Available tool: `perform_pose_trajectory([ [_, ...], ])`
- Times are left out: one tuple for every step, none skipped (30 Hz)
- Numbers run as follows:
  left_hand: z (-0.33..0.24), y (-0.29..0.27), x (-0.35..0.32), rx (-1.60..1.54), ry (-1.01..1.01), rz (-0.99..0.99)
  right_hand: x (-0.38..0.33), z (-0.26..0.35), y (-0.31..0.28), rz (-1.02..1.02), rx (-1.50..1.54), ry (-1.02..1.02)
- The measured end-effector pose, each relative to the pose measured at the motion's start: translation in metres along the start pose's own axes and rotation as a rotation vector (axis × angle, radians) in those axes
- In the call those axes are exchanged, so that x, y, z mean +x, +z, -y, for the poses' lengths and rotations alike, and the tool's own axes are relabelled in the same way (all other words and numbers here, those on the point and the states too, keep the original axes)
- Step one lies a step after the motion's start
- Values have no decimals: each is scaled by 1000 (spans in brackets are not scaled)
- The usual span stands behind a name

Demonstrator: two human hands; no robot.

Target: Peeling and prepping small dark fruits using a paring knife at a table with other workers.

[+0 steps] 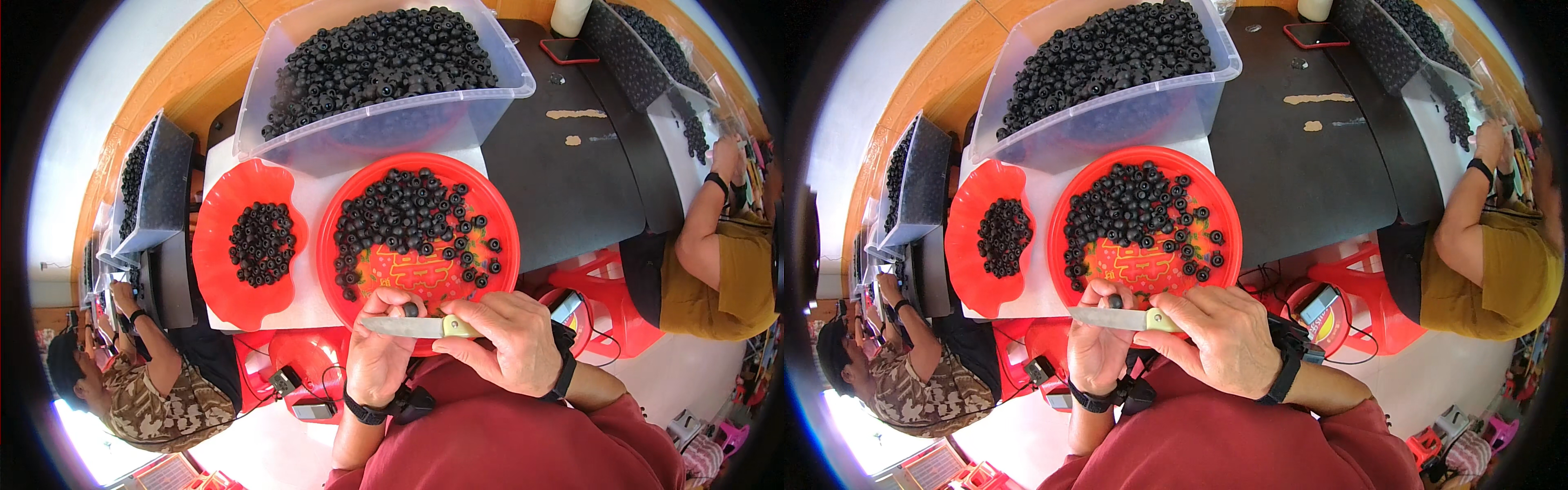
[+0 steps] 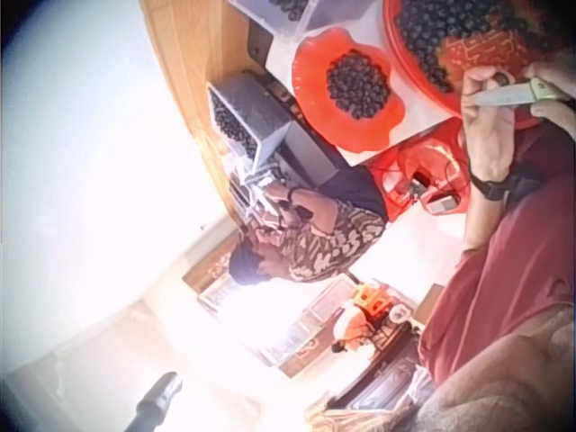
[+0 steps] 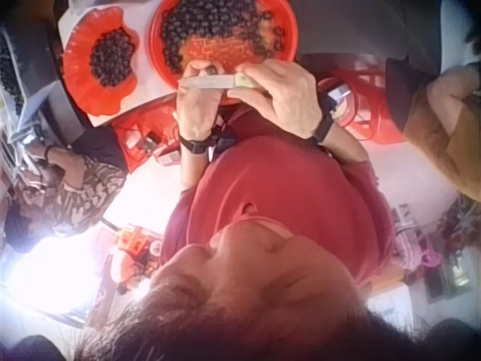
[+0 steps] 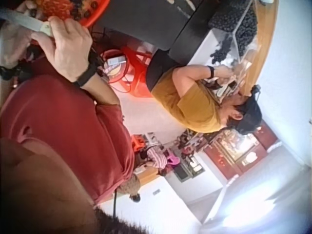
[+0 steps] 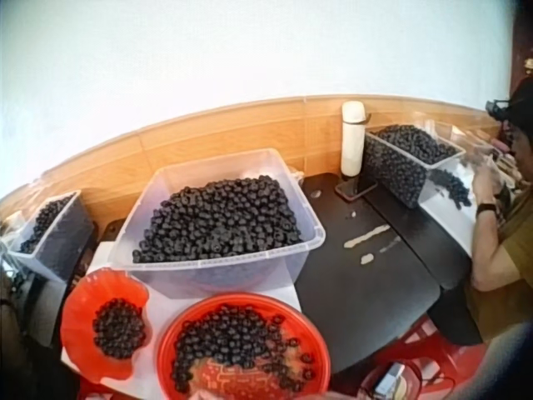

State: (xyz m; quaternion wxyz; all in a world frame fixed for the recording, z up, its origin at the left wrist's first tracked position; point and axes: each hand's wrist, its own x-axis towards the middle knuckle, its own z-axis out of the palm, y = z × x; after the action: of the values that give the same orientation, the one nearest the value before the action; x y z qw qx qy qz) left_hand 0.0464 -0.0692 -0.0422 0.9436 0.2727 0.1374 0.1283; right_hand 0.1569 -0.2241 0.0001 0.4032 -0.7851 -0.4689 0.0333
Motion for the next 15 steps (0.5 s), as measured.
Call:
perform_pose_trajectory([
  [0,1,0,0,-1,0,0,-1,-1,2,0,2],
  [0,3,1,1,5,-2,1,-1,-1,4,0,3],
  [0,4,1,2,11,-5,1,-1,-1,4,0,3],
  [0,5,1,2,11,-5,0,-1,-1,-4,0,6],
  [0,5,1,3,8,-17,0,-1,-1,-11,0,8],
  [0,6,1,3,6,-29,0,-1,-1,-11,0,9],
  [1,5,1,3,5,-29,0,-1,-1,-15,11,20],
  [1,4,1,-2,8,-25,0,-2,-1,-19,22,32],
  [1,4,0,-5,13,-22,0,-1,-1,-19,24,32],
  [1,3,-1,-4,14,-24,-1,-1,-1,-15,31,41],
  [1,2,-2,-2,14,-40,-1,-1,-1,-10,38,50],
  [2,1,-2,-2,12,-55,-1,-2,0,-10,38,52],
  [2,2,-2,-2,11,-55,-1,-3,2,-5,116,123],
  [2,2,-2,-22,-1,-77,-1,-4,3,0,194,194],
  [2,3,-2,-41,-14,-97,0,-5,4,-2,193,197],
])
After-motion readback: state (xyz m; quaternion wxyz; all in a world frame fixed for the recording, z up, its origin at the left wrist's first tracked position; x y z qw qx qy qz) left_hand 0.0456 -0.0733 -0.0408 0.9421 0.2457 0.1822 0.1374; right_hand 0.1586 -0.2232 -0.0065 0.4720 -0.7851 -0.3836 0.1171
